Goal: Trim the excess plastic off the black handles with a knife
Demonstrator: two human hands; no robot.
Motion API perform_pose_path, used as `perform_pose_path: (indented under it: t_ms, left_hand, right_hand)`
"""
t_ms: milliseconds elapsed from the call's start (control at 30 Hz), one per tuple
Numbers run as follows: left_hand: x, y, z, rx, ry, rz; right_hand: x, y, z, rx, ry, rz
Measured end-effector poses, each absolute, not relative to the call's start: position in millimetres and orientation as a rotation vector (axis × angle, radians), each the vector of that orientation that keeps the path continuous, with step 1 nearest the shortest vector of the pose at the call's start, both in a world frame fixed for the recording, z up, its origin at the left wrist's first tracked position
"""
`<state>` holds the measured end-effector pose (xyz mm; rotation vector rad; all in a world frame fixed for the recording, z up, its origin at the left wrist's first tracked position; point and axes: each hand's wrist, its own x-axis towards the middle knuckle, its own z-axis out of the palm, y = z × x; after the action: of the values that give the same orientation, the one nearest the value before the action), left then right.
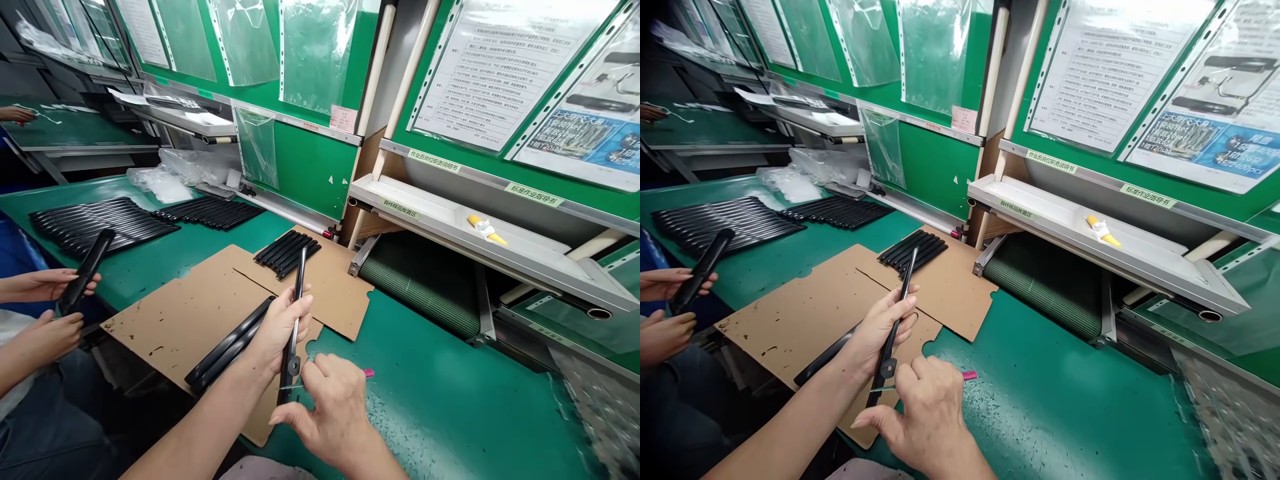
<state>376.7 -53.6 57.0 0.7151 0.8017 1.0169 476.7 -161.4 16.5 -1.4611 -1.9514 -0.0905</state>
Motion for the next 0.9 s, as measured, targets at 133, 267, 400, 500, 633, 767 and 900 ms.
perform_pose_path:
  t_ms: [133,267,400,500,633,767,900]
  left_hand:
    - [378,-53,60,0.644,0.821,1.076]
    - [378,-53,64,0.598,0.847,1.111]
    - [378,-54,69,0.561,0.860,1.142]
    - [377,-53,72,0.523,0.872,1.144]
    - [372,-50,73,0.457,0.850,1.152]
    - [366,-51,74,0.491,0.814,1.154]
    - [365,-56,73,0.620,0.819,1.169]
  right_hand:
    - [475,-165,15,-1.452,-1.899,-0.107]
    - [474,-162,14,-1.483,-1.855,-0.150]
    - [475,-158,15,-1.500,-1.843,-0.163]
    - [476,-157,14,-1.441,-1.853,-0.173]
    - [477,-159,10,-1.324,-1.892,-0.128]
    - [481,-156,11,-1.429,-1.849,-0.025]
    - [487,-148,25,-1.466,-1.923,0.057]
